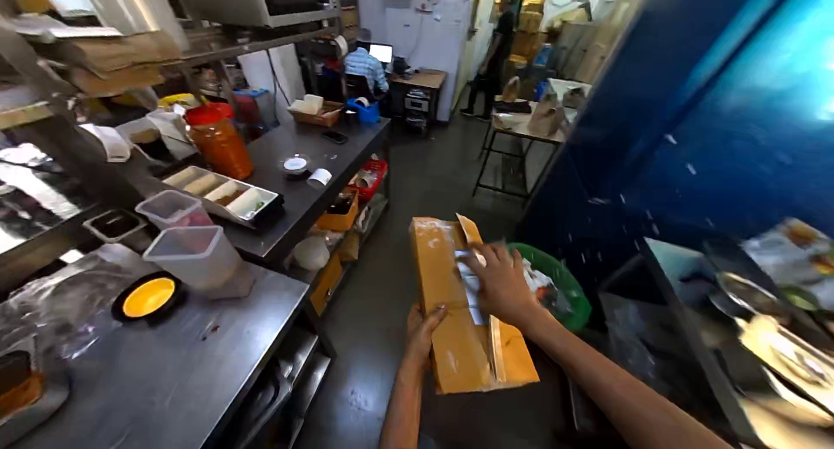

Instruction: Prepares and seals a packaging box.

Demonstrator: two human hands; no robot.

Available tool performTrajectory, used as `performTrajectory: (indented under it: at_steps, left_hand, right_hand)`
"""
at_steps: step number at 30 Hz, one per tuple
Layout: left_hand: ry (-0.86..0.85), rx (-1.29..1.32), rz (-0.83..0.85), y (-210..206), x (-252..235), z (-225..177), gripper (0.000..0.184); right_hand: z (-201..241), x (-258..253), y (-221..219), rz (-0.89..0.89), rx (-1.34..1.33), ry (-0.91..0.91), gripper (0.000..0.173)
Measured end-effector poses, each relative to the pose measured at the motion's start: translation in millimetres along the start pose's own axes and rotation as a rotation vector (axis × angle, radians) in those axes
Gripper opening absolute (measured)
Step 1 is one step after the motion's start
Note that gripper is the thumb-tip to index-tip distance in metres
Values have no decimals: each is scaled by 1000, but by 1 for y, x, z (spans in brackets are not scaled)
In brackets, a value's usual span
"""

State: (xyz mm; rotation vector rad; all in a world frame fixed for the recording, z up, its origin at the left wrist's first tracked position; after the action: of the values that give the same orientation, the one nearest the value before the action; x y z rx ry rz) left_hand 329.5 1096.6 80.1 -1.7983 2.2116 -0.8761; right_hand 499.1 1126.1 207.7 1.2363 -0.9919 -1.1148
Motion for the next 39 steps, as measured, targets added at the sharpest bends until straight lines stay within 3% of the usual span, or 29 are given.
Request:
performTrajectory:
  at_steps: [2, 5, 7, 14, 18, 19, 21, 22, 25, 28, 29, 34, 39]
  left_hand:
    - [-1, 22, -8, 1, -64, -10, 58]
    - [-4, -31, -37, 2, -163, -24, 59]
    - [0, -8, -47, -3, -229, -43, 56]
    - [2, -13, -31, -13, -428, -121, 61]
    - [-23, -39, 17, -13, -533, -153, 61]
    - [-28, -26, 9, -12, -559, -157, 59]
    - [-39, -19, -30, -7, -611, -163, 56]
    - [-57, -25, -47, -4, -637, -166, 58]
    - [-132, -80, -126, 5, -724, -190, 65]
    - [-126, -116, -165, 19, -785, -213, 70]
    - [-120, -95, -179, 19, -803, -221, 68]
    - [-142, 19, -212, 22, -888, -250, 65]
    - [-59, -12, -176, 40, -965, -259, 70]
  right_hand:
    - [-11, -71, -3, 106, 157, 125, 55]
    - [-51, -173, -7, 419, 219, 120, 57]
    - [-77, -241, 4, 522, 178, 108, 57]
    - [-158, -444, 35, 447, 76, 201, 68]
    - [-171, -554, 53, 476, -76, -4, 28]
    - [-179, -584, 48, 423, -94, 22, 22]
    - [-185, -648, 46, 615, 86, 14, 29]
    - [-200, -682, 34, 612, 198, 98, 34]
    - [-260, -785, -1, 403, 159, 337, 32]
    - [-274, -865, -17, 435, 167, 321, 70]
    - [-274, -893, -21, 428, 177, 331, 75]
    - [-290, -1000, -24, 535, 0, 424, 60]
    - [-318, -1075, -35, 603, 122, 366, 67]
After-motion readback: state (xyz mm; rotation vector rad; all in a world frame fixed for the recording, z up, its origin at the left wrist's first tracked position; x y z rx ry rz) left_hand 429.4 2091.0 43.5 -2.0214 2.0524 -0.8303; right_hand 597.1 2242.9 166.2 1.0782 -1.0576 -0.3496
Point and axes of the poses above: each hand's wrist, its own x-axis away from the middle knuckle, its own y-axis out of the back of the hand, z = x × y, the point moved 4 cm from there along -x, towards the middle knuckle, and after that the axes turned 6 degrees about z, right-handed, at the moved point
